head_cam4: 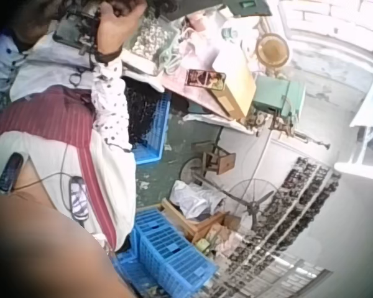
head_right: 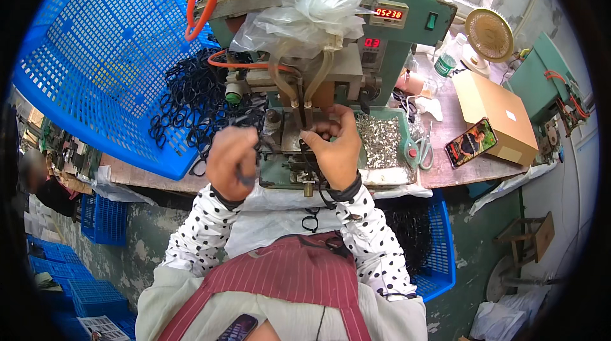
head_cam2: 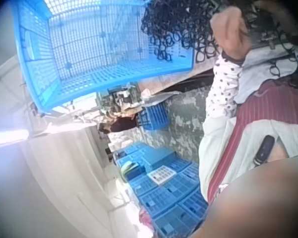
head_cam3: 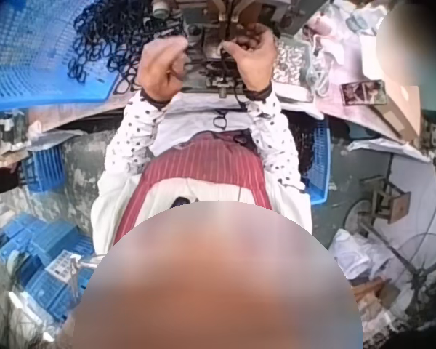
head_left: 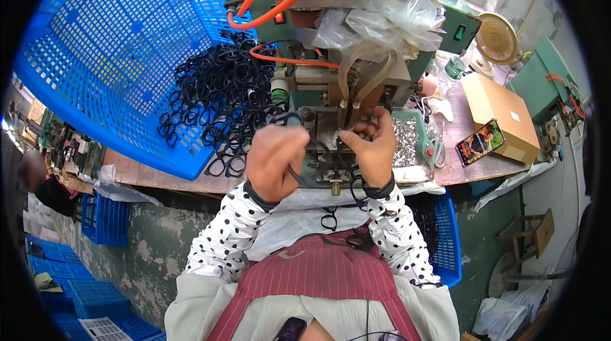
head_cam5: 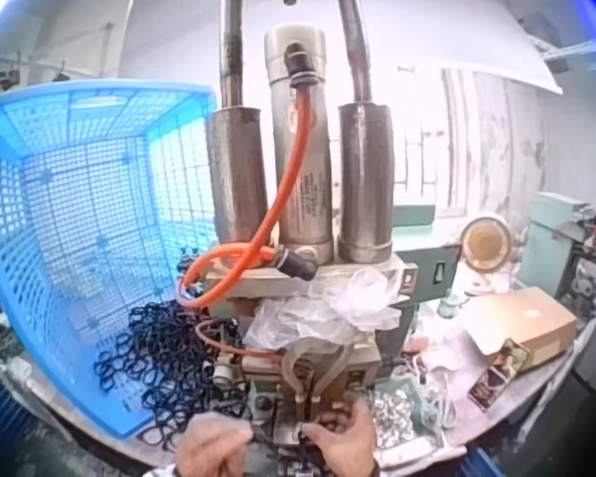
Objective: The person repeatedly picks black plastic loops and small metal pieces from a tray, places them into a press machine, and removes the assembled keychains. The finished keychains are dropped into a blue basket on the left.
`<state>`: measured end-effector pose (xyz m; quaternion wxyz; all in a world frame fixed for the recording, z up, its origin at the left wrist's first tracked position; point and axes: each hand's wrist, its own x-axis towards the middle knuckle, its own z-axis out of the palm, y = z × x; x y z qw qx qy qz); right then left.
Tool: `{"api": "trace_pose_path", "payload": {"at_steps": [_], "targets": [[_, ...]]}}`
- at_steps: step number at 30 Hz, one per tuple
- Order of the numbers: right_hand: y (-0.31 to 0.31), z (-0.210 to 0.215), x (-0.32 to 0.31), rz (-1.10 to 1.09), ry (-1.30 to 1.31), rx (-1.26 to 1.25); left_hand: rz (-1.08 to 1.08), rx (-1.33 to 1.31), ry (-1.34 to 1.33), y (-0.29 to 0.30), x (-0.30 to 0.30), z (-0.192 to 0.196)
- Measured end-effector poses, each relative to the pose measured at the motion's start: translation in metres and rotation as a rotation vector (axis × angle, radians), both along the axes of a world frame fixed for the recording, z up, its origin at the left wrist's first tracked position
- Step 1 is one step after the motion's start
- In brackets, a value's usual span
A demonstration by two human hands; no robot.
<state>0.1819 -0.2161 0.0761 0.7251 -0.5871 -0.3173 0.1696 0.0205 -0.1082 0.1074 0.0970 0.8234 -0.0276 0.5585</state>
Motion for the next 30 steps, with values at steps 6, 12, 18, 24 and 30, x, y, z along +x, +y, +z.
{"api": "trace_pose_path", "payload": {"at_steps": [6,12,18,24,30], "targets": [[-0.001,0.006,-0.003,-0.062,-0.031,-0.015,-0.166,-0.952,-0.035,0.004,0.014,0.039],[0.002,-0.007,0.002,-0.152,-0.173,-0.02,-0.313,-0.035,0.145,-0.022,0.012,-0.024],[-0.041,-0.054,0.098,-0.757,-0.925,-0.613,-0.387,0.024,0.323,-0.032,0.031,-0.046],[-0.098,-0.077,0.114,-0.523,-0.727,-0.963,-0.417,0.03,0.34,-0.027,0.03,-0.046],[-0.082,-0.111,0.119,-0.495,-0.827,-0.712,-0.392,0.018,0.349,-0.029,0.03,-0.05]]}}
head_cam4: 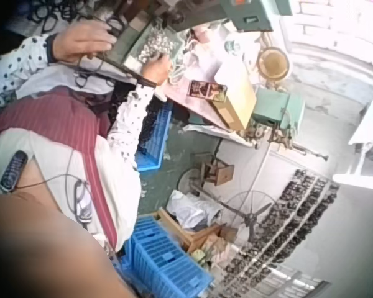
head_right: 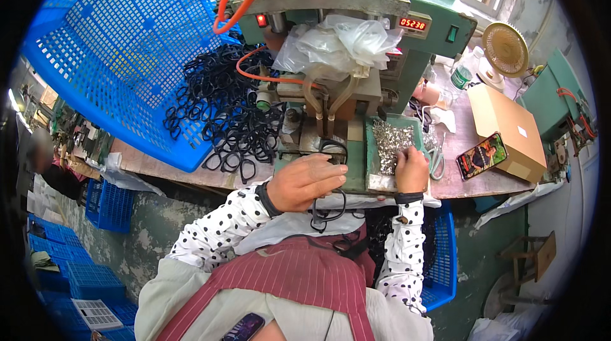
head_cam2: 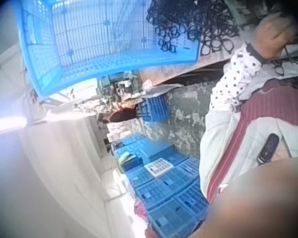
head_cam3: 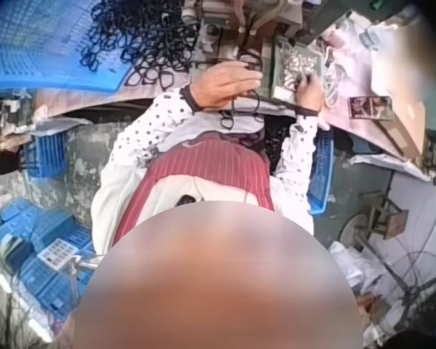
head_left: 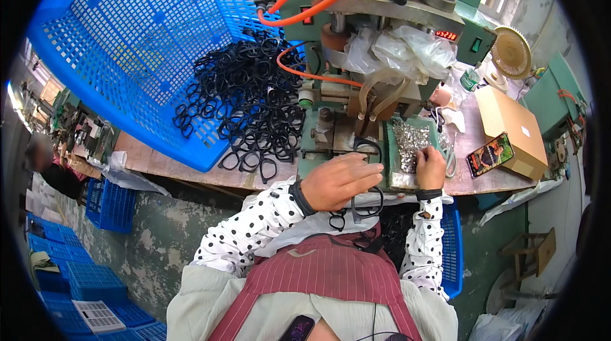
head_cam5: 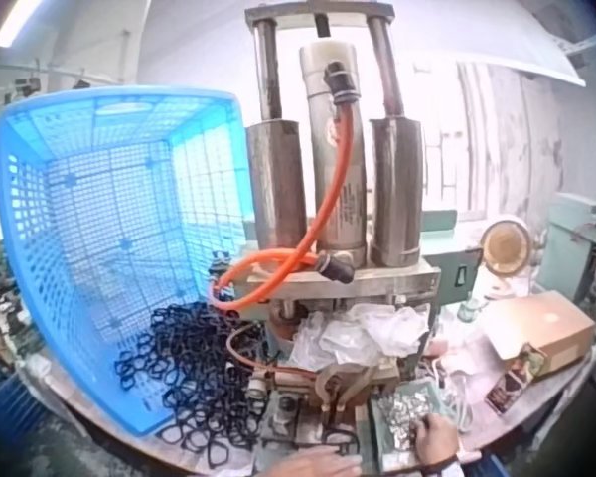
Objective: The person repeatedly picks black plastic loops and small metal pieces from a tray, places them into a press machine, and removes the assembled keychains. The finished keychains are dropped into a blue basket on the left.
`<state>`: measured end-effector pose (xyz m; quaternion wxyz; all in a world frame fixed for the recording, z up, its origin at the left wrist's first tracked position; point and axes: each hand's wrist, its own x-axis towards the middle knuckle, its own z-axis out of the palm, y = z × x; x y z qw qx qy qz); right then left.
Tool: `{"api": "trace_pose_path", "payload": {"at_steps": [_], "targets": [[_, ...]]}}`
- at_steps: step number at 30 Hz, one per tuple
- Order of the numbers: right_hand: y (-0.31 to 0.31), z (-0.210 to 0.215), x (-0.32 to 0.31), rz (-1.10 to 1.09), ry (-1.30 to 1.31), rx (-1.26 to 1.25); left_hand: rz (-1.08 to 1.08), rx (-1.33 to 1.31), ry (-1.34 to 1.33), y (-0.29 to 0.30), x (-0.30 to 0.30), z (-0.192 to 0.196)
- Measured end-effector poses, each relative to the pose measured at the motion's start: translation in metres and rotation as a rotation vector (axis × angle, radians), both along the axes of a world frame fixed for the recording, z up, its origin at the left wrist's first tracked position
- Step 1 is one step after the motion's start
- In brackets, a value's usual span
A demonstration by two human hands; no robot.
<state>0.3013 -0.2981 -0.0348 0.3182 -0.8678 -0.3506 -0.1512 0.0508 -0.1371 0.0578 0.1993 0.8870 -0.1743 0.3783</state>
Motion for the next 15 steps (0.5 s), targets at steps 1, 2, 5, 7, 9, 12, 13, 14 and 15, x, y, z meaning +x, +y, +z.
{"api": "trace_pose_path", "payload": {"at_steps": [1,2,5,7,9,12,13,14,15], "targets": [[0.004,0.001,0.002,0.029,0.091,0.108,0.008,0.005,0.008,0.0,-0.002,0.0],[0.007,0.002,0.003,0.058,0.183,0.214,0.019,0.03,0.009,-0.001,-0.003,0.001],[0.007,0.005,-0.002,0.03,0.06,0.249,0.035,0.124,-0.012,0.0,-0.006,0.013],[0.006,0.004,-0.006,0.009,0.106,0.29,0.028,0.212,-0.064,0.015,-0.023,0.027],[0.007,0.007,-0.013,-0.036,0.104,0.29,0.451,-0.036,-0.118,0.048,-0.033,0.014],[0.005,0.003,-0.013,-0.049,0.062,0.291,1.043,-0.724,-0.117,0.115,-0.021,-0.003],[0.011,0.005,-0.014,-0.008,0.057,0.333,1.171,-0.711,-0.056,0.157,-0.031,-0.032],[0.014,0.005,-0.015,0.006,0.048,0.323,1.305,-0.619,0.057,0.191,-0.041,-0.063],[0.016,0.004,-0.014,0.003,0.045,0.293,1.308,-0.718,0.276,0.219,-0.048,-0.088]]}}
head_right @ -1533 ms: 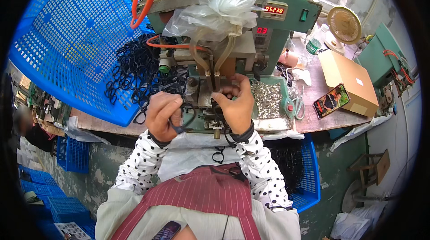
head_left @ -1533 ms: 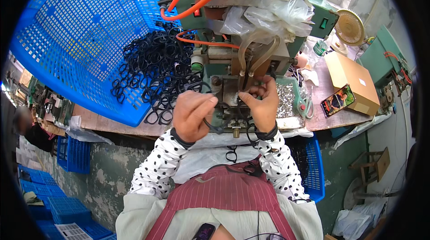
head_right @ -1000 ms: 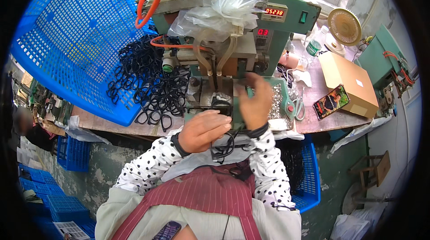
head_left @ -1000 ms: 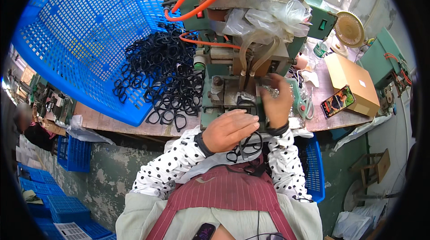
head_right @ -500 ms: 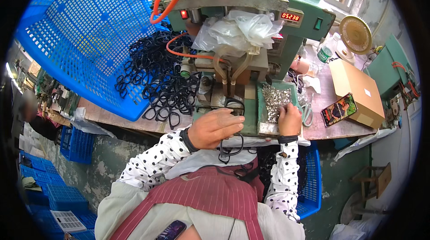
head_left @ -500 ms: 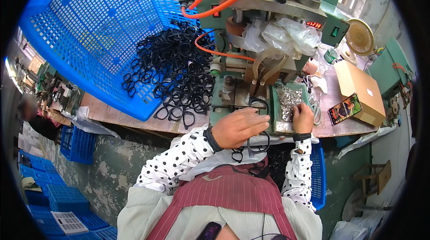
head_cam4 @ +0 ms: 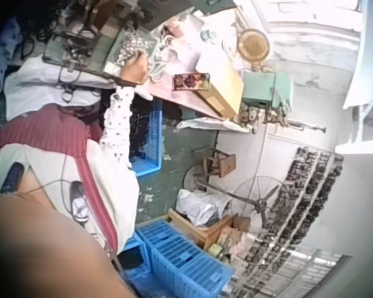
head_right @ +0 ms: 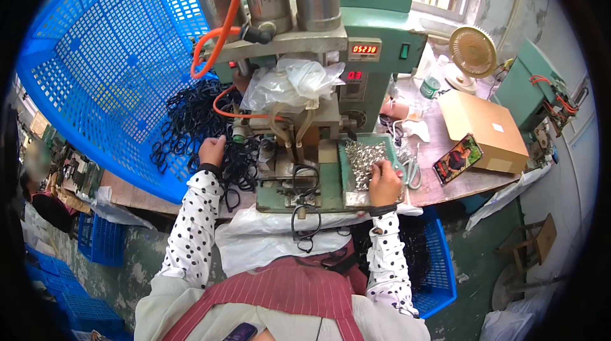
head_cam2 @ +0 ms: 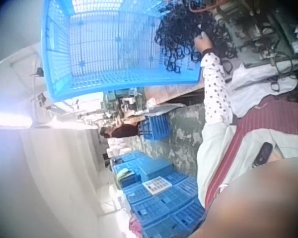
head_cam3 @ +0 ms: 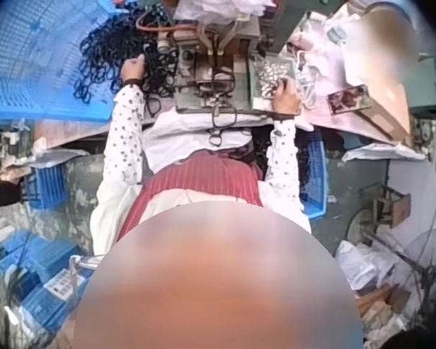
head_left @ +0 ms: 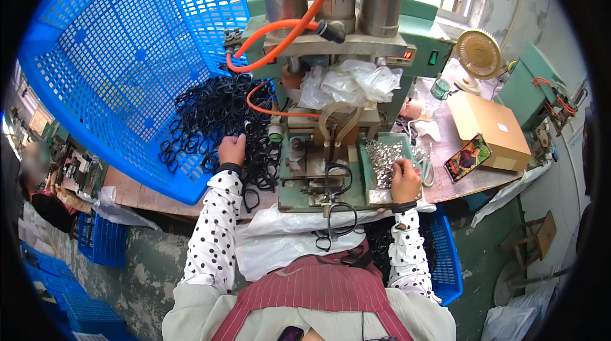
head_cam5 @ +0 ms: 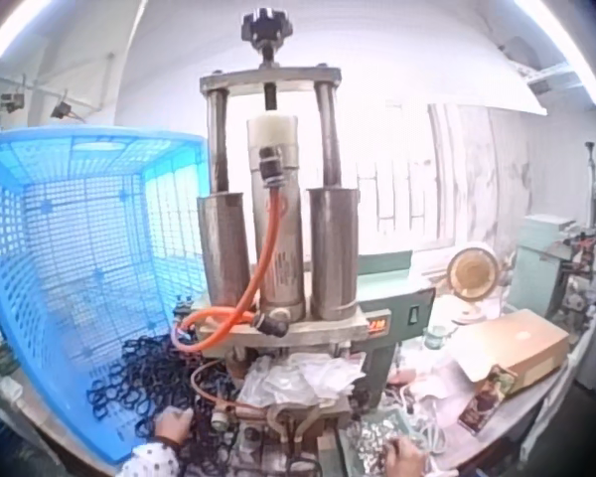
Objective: The person repeatedly picks black plastic loops and small metal pieces from a tray, places them into a press machine, and removes the assembled keychains. The finished keychains are dropped into a blue basket on the left.
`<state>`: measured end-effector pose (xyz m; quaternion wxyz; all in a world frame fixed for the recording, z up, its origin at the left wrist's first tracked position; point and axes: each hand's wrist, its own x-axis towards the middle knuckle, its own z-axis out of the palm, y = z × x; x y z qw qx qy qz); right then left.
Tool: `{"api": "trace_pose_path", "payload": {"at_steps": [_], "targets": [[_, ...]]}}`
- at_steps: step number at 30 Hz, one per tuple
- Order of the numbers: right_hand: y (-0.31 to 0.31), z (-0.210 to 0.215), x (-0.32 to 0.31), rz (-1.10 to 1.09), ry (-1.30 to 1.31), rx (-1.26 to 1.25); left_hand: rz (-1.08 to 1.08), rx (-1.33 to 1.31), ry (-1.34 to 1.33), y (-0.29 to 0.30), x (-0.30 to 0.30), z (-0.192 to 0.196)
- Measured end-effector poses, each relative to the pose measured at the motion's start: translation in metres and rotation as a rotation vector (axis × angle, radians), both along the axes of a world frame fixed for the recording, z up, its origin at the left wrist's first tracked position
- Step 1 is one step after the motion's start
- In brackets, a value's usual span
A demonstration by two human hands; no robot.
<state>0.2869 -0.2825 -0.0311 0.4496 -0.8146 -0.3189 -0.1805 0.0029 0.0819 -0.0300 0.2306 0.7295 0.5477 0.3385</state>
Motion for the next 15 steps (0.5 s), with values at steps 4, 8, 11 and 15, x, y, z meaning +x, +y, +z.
{"api": "trace_pose_path", "payload": {"at_steps": [4,8,11,15], "targets": [[-0.004,-0.002,0.0,0.022,-0.116,-0.022,0.005,-0.165,0.244,0.008,0.017,0.003],[-0.002,0.003,-0.001,-0.007,-0.339,-0.241,-0.114,-0.132,0.103,0.008,0.02,0.003],[0.0,0.016,-0.004,-0.104,-0.437,-0.316,-0.108,0.228,-0.06,-0.006,0.006,0.004],[-0.011,0.0,0.018,-0.16,-0.233,-0.175,-0.103,-0.033,-0.746,-0.056,-0.023,0.03]]}}
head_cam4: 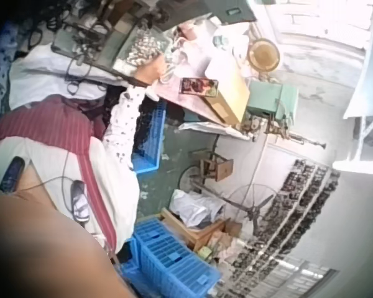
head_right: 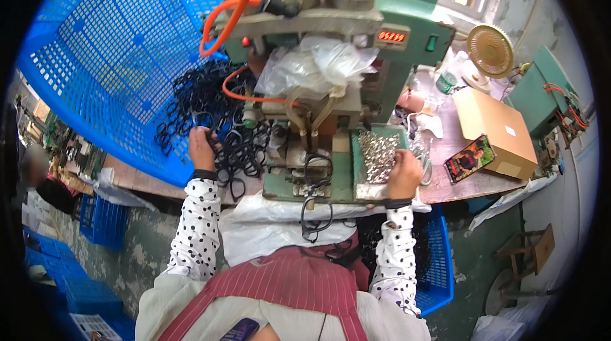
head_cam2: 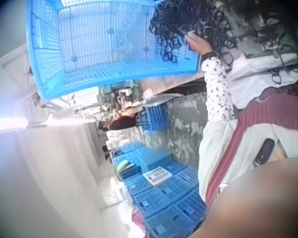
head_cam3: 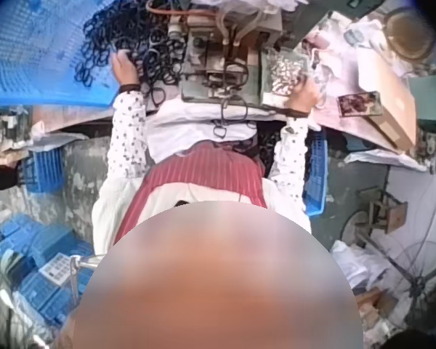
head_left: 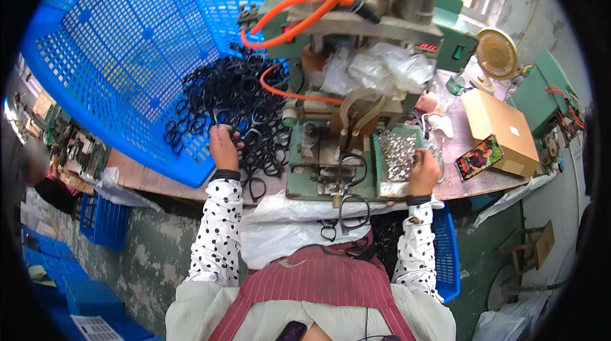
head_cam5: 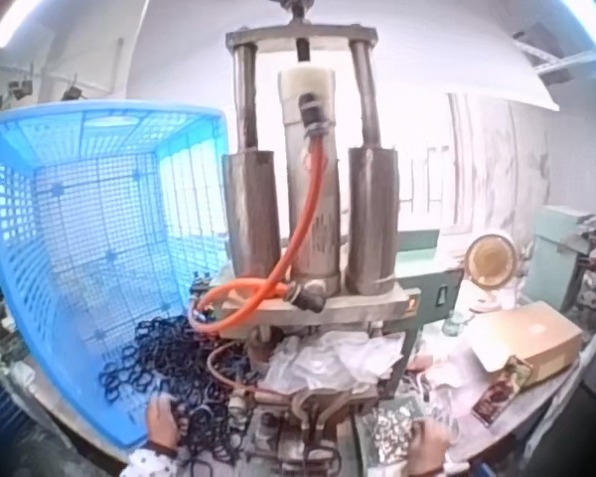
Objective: The person repeatedly picks black plastic loops and small metal pieces from a tray, places them into a press machine, and removes the assembled keychains. The finished keychains are dropped into a blue basket on the left.
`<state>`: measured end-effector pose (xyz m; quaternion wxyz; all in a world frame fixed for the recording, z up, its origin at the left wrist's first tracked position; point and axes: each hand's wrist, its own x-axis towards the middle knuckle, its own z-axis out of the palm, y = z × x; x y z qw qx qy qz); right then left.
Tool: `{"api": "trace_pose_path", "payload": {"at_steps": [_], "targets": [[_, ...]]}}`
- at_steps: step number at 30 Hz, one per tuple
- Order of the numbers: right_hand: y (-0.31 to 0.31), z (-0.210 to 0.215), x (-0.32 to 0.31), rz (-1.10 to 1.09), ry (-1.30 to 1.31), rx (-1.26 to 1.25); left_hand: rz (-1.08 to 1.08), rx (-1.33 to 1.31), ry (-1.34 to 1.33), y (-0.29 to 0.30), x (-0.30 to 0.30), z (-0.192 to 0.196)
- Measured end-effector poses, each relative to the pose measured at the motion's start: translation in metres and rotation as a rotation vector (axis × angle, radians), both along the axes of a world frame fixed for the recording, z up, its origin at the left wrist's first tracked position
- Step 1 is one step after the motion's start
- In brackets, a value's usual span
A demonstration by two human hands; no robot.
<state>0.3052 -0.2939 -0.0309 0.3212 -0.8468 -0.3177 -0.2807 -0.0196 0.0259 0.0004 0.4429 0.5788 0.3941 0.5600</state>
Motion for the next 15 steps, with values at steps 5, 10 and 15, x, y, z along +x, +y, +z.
{"api": "trace_pose_path", "payload": {"at_steps": [5,10,15], "targets": [[0.0,0.0,-0.001,0.027,0.068,0.068,-0.519,-0.529,0.152,-0.06,-0.048,0.001],[0.003,-0.005,0.0,-0.052,0.025,-0.047,-0.394,-0.312,0.472,-0.058,-0.04,-0.056],[0.006,-0.005,0.002,-0.045,-0.002,-0.007,-0.169,-0.207,0.457,-0.015,-0.018,-0.052]]}}
